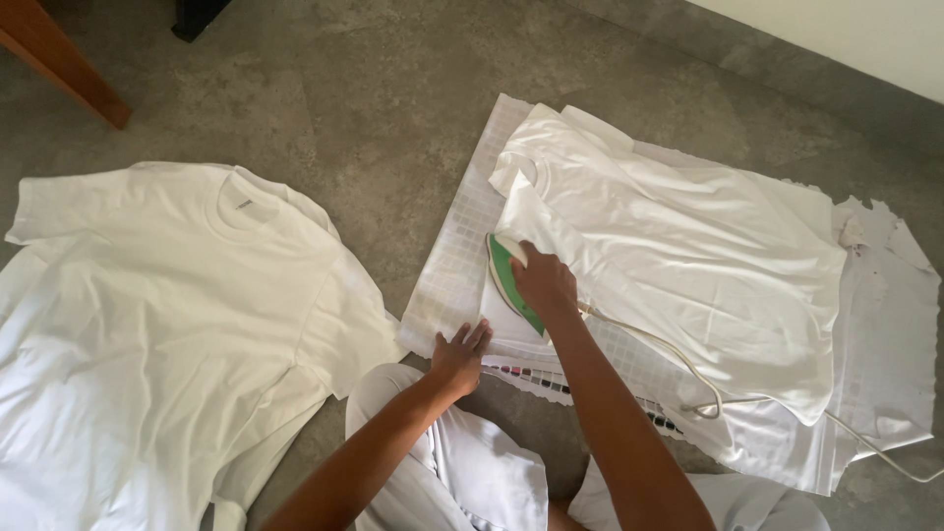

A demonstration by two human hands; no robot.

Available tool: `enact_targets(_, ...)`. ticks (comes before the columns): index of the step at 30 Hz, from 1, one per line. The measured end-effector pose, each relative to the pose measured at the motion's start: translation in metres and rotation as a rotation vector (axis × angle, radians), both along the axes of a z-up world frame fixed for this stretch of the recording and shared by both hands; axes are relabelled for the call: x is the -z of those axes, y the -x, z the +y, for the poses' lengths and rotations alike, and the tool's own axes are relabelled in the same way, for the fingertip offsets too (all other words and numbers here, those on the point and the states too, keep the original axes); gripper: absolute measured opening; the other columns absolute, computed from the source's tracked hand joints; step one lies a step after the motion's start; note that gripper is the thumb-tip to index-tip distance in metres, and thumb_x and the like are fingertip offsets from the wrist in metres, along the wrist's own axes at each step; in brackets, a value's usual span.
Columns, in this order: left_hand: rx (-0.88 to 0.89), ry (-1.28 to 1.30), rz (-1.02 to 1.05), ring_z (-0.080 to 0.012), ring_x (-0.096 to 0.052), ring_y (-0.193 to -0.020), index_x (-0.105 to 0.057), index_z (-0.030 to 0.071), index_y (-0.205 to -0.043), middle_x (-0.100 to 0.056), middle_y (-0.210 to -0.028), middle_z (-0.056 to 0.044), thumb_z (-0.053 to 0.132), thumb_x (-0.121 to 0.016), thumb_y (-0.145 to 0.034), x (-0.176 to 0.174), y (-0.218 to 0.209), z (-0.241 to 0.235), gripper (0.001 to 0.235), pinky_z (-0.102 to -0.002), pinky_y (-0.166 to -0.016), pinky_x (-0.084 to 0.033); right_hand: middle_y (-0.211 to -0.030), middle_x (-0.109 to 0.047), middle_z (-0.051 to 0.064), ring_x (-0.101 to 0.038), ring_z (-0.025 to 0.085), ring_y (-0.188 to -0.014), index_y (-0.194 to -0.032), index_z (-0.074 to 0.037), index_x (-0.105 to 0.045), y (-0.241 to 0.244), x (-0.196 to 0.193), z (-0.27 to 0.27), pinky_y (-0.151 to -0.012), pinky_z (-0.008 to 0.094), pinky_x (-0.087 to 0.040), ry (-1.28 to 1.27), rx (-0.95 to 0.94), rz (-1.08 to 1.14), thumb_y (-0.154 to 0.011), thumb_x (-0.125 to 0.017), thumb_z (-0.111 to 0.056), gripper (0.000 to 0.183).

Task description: The person irons a white t-shirt laid on a protective sheet on the floor using a green iron. They smooth the fabric with their left hand while moving the iron with their right hand across the shirt's surface.

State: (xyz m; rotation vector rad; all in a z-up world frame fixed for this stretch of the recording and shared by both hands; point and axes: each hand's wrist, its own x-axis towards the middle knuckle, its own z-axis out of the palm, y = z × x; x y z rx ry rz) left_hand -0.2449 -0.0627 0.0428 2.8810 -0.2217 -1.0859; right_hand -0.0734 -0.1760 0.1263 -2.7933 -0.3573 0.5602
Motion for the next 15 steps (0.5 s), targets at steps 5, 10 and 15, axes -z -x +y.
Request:
enact_targets(5, -0.014, 0.015, 0.001, -0.0371, -0.018, -0.161, -0.010, 0.014, -0.171, -0.005, -0.179, -0.006, 0.034, -0.063, -0.101, -0.012, 0.004, -0.001, 0.090, -0.074, -0.115, -0.032, -0.114, -0.072, 0.025, -0.072, 0.048, -0.112, -0.152, -0.026, -0.053, 0.001, -0.003, 0.007, -0.096, 0.057, -0.058, -0.008, 0.078, -0.004, -0.107, -0.048, -0.047, 0.050)
enact_targets(10, -0.029, 0.022, -0.046, -0.0381, -0.022, -0.160, -0.015, 0.013, -0.170, -0.011, -0.179, -0.007, 0.036, -0.064, -0.099, -0.009, -0.002, 0.000, 0.089, -0.075, -0.113, -0.035, -0.112, -0.073, 0.022, -0.073, 0.047, -0.110, -0.151, -0.034, -0.055, -0.004, 0.003, 0.003, -0.094, 0.056, -0.059, -0.030, 0.003, 0.000, -0.105, -0.047, -0.054, 0.051)
enact_targets(15, -0.086, 0.110, -0.019, -0.0389, -0.020, -0.161, -0.014, 0.012, -0.170, -0.010, -0.178, -0.008, 0.029, -0.063, -0.100, -0.017, 0.000, 0.003, 0.087, -0.077, -0.113, -0.034, -0.117, -0.073, 0.026, -0.072, 0.047, -0.115, -0.152, -0.029, -0.055, -0.008, 0.009, -0.001, -0.099, 0.057, -0.058, -0.023, -0.002, 0.010, -0.104, -0.050, -0.054, 0.055)
